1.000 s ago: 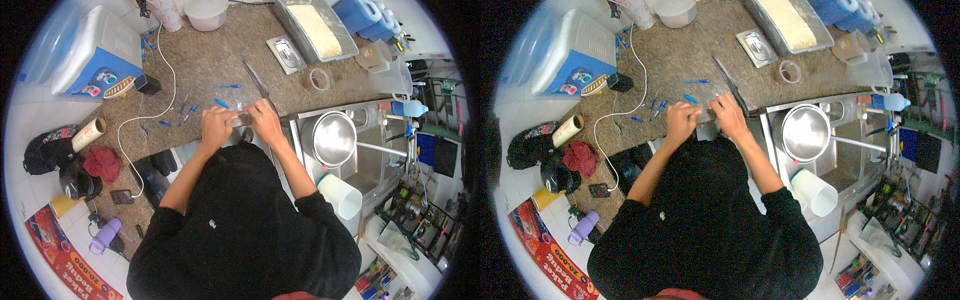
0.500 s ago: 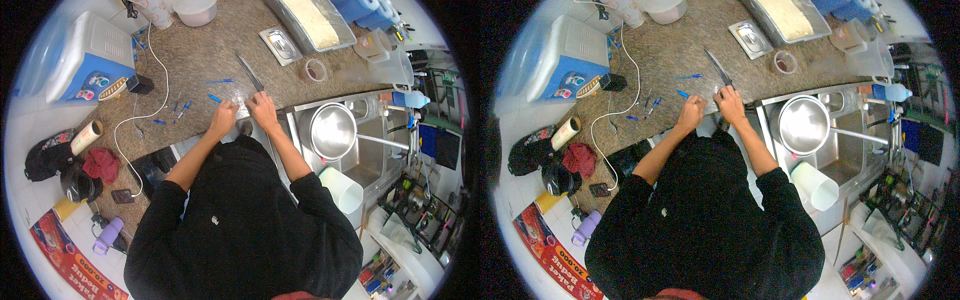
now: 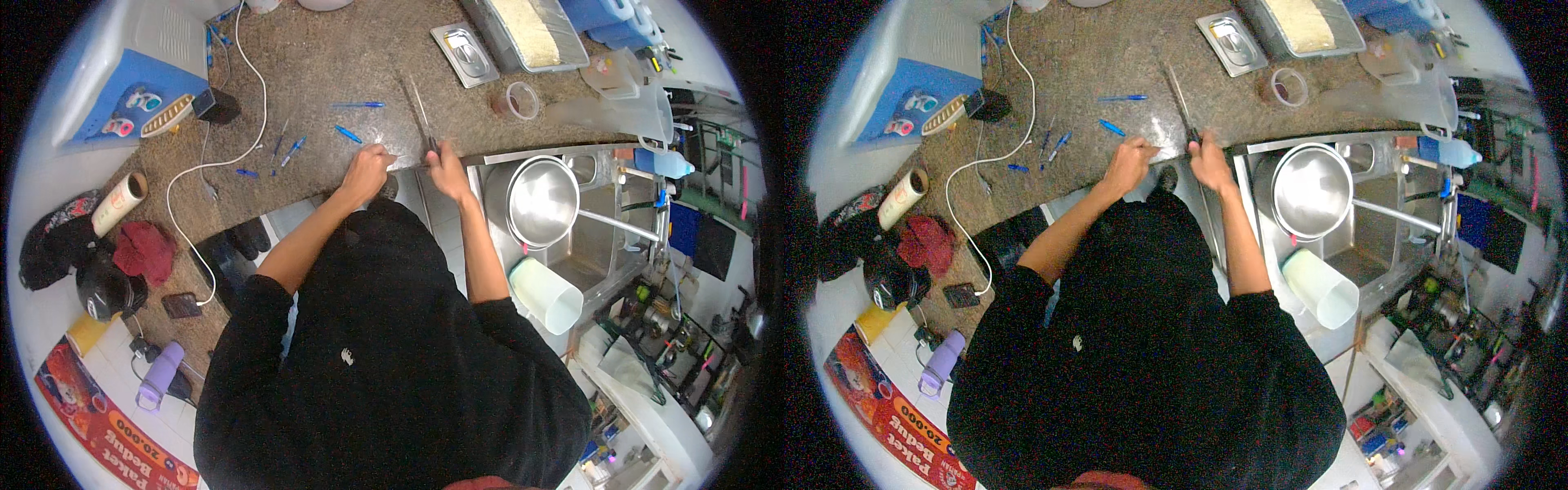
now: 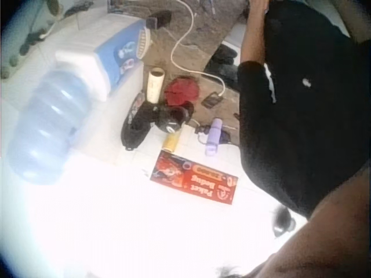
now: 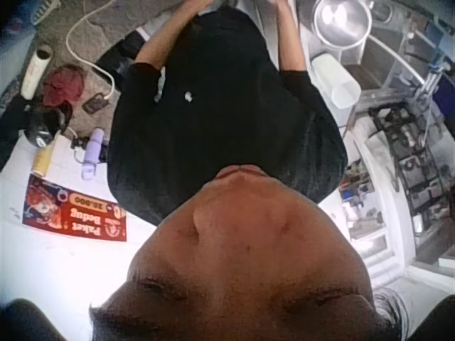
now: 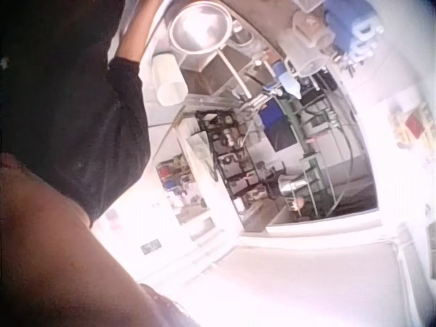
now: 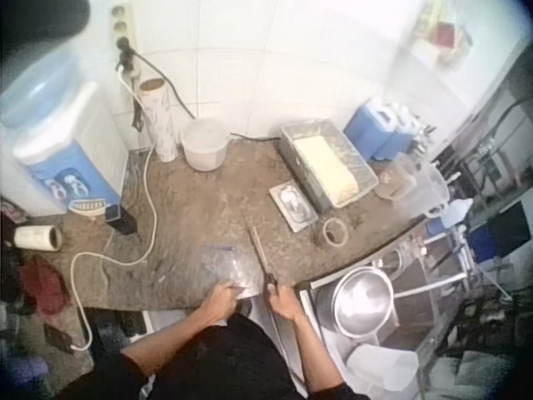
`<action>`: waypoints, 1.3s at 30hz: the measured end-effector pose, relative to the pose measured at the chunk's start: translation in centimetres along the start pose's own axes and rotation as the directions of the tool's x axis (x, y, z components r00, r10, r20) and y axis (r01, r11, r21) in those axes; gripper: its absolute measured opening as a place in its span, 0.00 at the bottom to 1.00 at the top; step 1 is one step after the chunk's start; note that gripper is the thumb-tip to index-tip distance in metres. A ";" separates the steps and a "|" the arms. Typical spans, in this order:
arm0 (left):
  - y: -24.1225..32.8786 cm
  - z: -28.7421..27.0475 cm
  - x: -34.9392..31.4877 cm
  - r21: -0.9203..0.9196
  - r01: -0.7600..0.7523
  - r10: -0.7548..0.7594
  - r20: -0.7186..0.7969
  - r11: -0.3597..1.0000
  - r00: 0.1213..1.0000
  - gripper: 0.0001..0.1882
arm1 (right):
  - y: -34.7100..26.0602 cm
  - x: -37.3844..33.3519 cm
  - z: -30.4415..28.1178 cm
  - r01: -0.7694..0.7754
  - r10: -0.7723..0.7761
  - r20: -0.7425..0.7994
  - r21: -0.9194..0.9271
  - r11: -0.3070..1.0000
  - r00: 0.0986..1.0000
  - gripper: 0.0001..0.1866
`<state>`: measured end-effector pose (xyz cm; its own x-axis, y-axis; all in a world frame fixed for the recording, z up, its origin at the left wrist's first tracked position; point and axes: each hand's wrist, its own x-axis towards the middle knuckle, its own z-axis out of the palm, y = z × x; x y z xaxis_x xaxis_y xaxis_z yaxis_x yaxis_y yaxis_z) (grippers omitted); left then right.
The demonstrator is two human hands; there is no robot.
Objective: The person assembles blue pens by inserting ink cartridges into barrels and attaching caps. They also use a knife to scrape a small white object on the countertop and briefly wipe a stainless steel table with a green cloth. The person handles the pen components one at a time, repeatedly assembling and disassembling them.
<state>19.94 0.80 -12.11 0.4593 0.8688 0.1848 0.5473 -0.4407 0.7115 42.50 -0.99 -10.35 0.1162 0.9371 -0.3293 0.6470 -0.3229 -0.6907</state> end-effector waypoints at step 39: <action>-0.4 -0.2 0.5 0.018 0.037 -0.038 0.114 0.999 0.993 0.13 | -3.7 -3.7 5.6 -0.080 0.056 -0.083 -0.324 0.943 0.995 0.26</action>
<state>19.79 1.48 -12.16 0.5147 0.8538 0.0789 0.5765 -0.4127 0.7052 35.45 -3.98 -10.22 0.2140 0.9253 -0.3130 0.8450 -0.3362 -0.4159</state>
